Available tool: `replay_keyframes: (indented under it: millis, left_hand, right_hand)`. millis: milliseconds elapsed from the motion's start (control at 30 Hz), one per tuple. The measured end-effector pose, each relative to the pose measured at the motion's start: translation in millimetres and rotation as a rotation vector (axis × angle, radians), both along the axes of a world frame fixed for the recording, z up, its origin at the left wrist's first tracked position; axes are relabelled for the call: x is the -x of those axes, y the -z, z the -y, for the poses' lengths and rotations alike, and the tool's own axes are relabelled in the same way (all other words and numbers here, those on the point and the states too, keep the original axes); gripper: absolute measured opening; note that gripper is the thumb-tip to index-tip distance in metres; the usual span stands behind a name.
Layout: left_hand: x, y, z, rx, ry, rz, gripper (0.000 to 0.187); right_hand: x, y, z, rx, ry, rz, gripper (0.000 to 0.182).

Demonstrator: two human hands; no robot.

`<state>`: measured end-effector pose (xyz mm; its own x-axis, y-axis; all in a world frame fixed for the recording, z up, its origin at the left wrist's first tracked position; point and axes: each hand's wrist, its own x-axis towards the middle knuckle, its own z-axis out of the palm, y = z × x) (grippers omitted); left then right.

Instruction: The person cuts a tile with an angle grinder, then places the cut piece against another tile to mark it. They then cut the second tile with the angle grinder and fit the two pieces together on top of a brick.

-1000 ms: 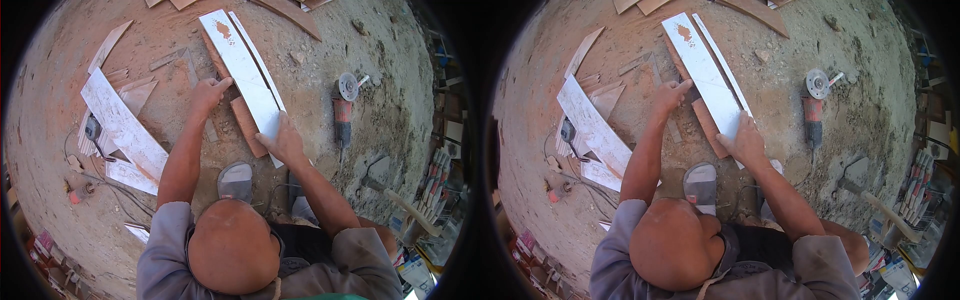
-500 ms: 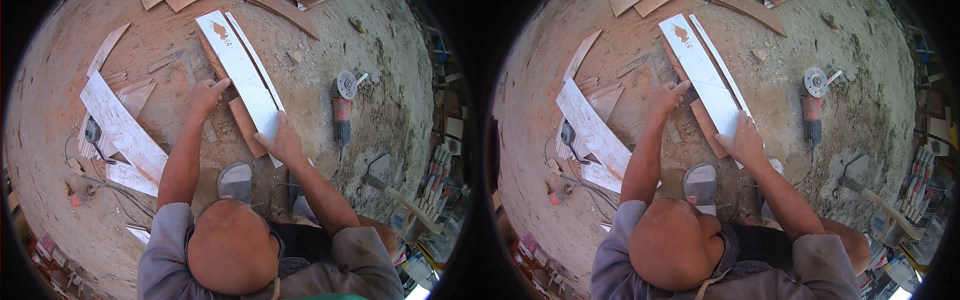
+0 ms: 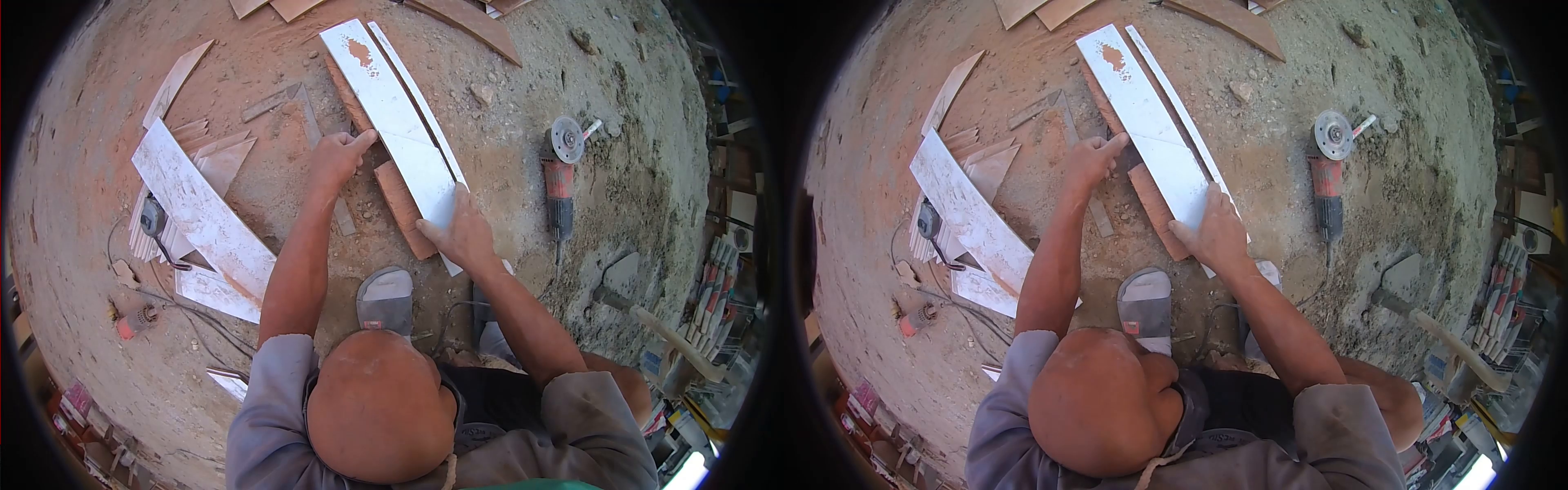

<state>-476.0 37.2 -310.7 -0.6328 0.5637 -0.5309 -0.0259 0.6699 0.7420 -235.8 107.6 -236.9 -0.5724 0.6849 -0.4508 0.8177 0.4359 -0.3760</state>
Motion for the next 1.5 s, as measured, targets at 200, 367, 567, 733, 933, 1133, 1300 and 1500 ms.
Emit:
replay_keyframes:
  millis: [200,367,567,733,933,1133,1300,1500]
  left_hand:
    - [0,0,0,0.007,-0.001,-0.002,0.055]
    - [0,0,0,0.008,0.004,-0.003,0.056]
    - [-2,-4,0,-0.007,-0.019,0.020,0.056]
    - [-2,-5,0,-0.007,-0.014,0.020,0.056]
    - [-9,-6,3,-0.042,-0.040,-0.029,0.056]
    - [-23,-11,16,-0.124,-0.196,-0.025,0.054]
    - [-28,-6,30,-0.103,-0.165,-0.039,0.052]
    - [-45,-33,19,-0.185,-0.143,-0.263,0.049]
  right_hand:
    - [-1,2,0,0.016,0.017,-0.014,0.094]
    - [0,3,0,-0.002,0.006,-0.004,0.093]
    - [2,-1,-1,0.032,0.032,0.006,0.097]
    - [2,0,-2,0.040,0.029,0.013,0.098]
    - [3,-1,-5,0.049,0.020,0.022,0.100]
    - [-7,2,-9,0.061,0.000,0.007,0.098]
    - [-36,8,-29,0.002,-0.070,-0.137,0.075]
    - [-103,-1,-60,0.069,-0.198,-0.093,0.038]
